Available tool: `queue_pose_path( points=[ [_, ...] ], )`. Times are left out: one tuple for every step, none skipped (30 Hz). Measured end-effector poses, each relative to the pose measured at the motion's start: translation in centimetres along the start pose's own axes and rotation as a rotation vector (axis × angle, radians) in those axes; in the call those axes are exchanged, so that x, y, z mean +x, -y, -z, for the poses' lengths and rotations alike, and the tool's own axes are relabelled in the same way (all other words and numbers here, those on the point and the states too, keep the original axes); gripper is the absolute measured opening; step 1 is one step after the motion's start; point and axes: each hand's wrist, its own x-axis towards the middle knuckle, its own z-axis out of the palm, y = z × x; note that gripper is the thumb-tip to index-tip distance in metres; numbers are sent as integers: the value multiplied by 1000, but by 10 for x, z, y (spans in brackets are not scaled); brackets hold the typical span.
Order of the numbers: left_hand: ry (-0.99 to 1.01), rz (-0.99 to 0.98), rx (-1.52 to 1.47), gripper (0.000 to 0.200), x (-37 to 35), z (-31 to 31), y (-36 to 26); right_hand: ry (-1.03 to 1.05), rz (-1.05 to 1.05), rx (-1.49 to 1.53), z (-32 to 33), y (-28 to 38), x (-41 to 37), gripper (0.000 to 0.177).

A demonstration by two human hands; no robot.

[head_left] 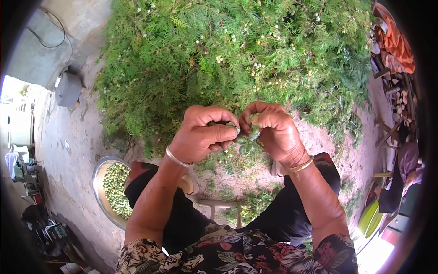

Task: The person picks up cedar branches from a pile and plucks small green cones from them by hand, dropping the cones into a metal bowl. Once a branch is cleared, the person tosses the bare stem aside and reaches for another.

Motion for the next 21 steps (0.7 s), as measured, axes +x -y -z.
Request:
queue_pose_path(
  points=[
    [-3, 5, -126, 7, 0, 2, 3, -2, 1, 0, 0, 1, 0, 12],
    [-7, 9, -250, 7, 0, 3, 5, 16, 23, 42, 0, 1, 1, 14],
    [-6, 9, -250, 7, 1, 4, 6, 34, 43, 84, 0, 1, 2, 16],
    [-40, 22, -399, 9, 1, 4, 7, 29, 45, 92, -2, 2, 2, 18],
    [-74, 34, -548, 13, 2, 5, 8, 28, 46, 92, -1, 3, 2, 18],
    [-55, 15, -606, 18, 4, 9, 12, -42, 40, 96, -1, 5, 2, 17],
    [-52, 15, -604, 18, 5, 10, 13, -111, 35, 101, 0, 6, 3, 16],
    [-59, 5, -641, 18, 6, 10, 13, -112, 39, 102, 1, 7, 4, 16],
    [-66, -4, -679, 19, 7, 10, 13, -180, 49, 80, 4, 6, 5, 15],
    [-50, -13, -683, 16, 7, 10, 12, -248, 58, 56, 6, 6, 5, 15],
    [-47, -11, -684, 16, 7, 10, 14, -251, 60, 56, 5, 7, 4, 15],
    [-84, -18, -593, 13, 7, 10, 17, -312, 89, -15, 3, 7, 4, 15],
    [-121, -25, -503, 11, 6, 10, 18, -373, 116, -86, 1, 8, 3, 16],
    [-121, -23, -503, 11, 5, 7, 16, -374, 115, -85, -1, 8, 2, 16],
    [-180, -30, -330, 9, 5, 0, 11, -400, 120, -161, -2, 8, 2, 16],
    [-237, -38, -156, 8, 6, -5, 9, -425, 125, -236, -3, 7, 1, 16],
    [-238, -37, -157, 8, 8, -10, 11, -425, 124, -236, -4, 6, 1, 16],
    [-285, -79, 25, 10, 10, -14, 13, -407, 113, -289, -4, 4, 1, 16],
    [-333, -120, 207, 11, 11, -16, 14, -387, 102, -343, -5, 2, 2, 16],
    [-307, -199, 367, 14, 14, -13, 22, -384, 99, -345, -5, 0, 2, 16],
    [-310, -198, 366, 14, 13, -13, 22, -375, 95, -386, -5, -2, 2, 16]
  ],
)
